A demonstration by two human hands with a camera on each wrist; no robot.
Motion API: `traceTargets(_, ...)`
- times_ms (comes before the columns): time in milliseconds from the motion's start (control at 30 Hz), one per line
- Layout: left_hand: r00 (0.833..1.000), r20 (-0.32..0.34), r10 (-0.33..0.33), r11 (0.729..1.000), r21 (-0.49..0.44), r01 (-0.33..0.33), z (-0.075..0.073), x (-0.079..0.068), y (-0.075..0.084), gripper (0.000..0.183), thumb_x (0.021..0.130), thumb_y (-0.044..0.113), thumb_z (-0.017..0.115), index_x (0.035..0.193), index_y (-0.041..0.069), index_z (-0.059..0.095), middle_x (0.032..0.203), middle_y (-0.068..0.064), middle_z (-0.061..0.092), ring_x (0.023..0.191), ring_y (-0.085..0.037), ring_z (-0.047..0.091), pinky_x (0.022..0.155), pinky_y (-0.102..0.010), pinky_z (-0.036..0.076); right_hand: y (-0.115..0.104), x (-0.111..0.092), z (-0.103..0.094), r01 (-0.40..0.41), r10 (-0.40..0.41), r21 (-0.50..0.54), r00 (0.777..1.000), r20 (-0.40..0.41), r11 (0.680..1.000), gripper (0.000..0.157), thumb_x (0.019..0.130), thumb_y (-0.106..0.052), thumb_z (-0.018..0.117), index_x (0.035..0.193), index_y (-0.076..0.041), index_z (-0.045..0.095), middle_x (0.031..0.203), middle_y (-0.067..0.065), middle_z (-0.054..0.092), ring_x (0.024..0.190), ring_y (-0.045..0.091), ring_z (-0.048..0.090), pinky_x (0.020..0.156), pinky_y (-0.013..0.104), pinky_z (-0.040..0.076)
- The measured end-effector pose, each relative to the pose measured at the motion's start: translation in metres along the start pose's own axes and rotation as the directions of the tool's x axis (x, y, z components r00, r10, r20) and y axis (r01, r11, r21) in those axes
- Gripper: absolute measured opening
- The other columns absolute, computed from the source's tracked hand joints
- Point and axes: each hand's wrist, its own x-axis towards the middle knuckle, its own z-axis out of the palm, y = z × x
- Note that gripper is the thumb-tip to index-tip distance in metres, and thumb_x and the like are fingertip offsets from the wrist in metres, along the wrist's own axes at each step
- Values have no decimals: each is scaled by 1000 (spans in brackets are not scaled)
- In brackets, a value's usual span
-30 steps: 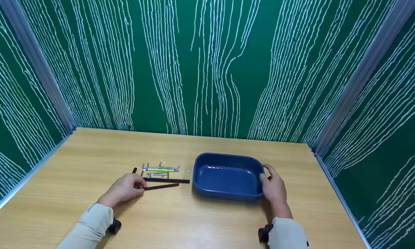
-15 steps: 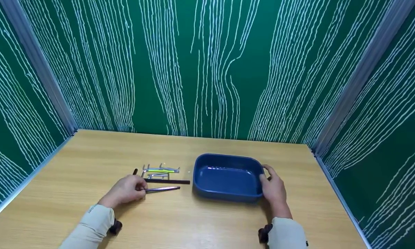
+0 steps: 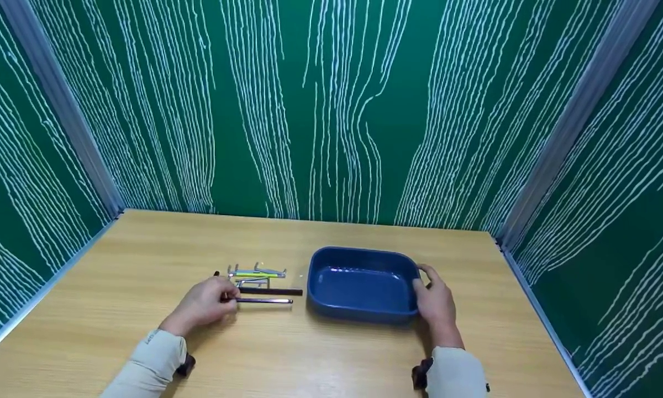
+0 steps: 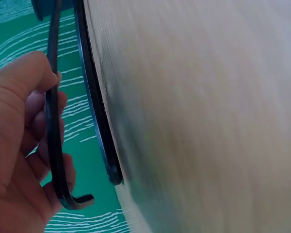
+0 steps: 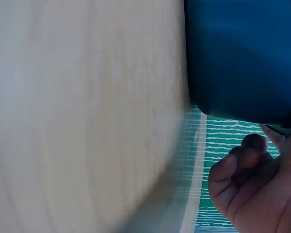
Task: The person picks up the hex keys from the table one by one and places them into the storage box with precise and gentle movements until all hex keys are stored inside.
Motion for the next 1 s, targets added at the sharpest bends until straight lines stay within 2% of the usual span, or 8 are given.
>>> traceTargets(167, 996, -50, 68, 998, -11, -68, 1, 3, 9, 11, 66, 22, 58, 74, 20, 64, 75, 9, 56, 71, -7, 47, 67, -26, 40, 4, 2, 2, 20, -22, -39, 999, -30, 999, 42, 93, -37, 30, 133, -27, 32, 140, 18, 26, 122, 38, 30, 92, 58, 30)
traceTargets(300, 998, -41, 41, 997, -60, -44, -3, 7, 22, 12, 70, 22, 58, 79, 19, 65, 78, 9, 54, 74, -8, 46, 71, -27, 39, 3, 1, 2, -7, 7, 3, 1000, 0, 1000, 43, 92, -39, 29, 134, -28, 30, 144, 16, 17, 128, 39, 20, 94, 60, 25)
traceTargets(467, 999, -41, 0, 996, -92, -4, -12, 15, 39, 13, 72, 24, 60, 83, 20, 66, 79, 11, 52, 76, -10, 44, 72, -28, 36, 1, 1, -1, -12, 12, 19, 1000, 14, 1000, 44, 92, -40, 29, 135, -28, 28, 144, 17, 17, 128, 40, 20, 94, 60, 25)
traceTargets(667, 997, -69, 20, 997, -77, -25, -16, 21, 57, 10, 71, 24, 59, 79, 22, 65, 76, 13, 50, 76, -9, 44, 72, -29, 35, 1, 2, -3, -8, 8, 18, 1000, 15, 1000, 45, 92, -40, 29, 135, -28, 28, 143, 19, 17, 127, 40, 20, 93, 60, 26)
traceTargets(833, 996, -82, 38, 996, -80, -44, -13, 25, 70, 11, 72, 24, 60, 81, 23, 67, 74, 14, 49, 73, -8, 44, 70, -27, 35, 2, 2, -2, 12, -12, 1, 1000, 7, 1000, 44, 93, -39, 29, 135, -26, 29, 141, 20, 23, 124, 39, 26, 92, 58, 29)
traceTargets(1000, 994, -92, 61, 994, -81, -68, -9, 32, 82, 8, 73, 25, 61, 79, 24, 67, 72, 14, 50, 71, -7, 44, 66, -24, 36, 1, 2, 0, 25, -25, -35, 1000, -5, 999, 43, 93, -35, 30, 134, -22, 31, 134, 19, 34, 113, 35, 40, 85, 50, 40)
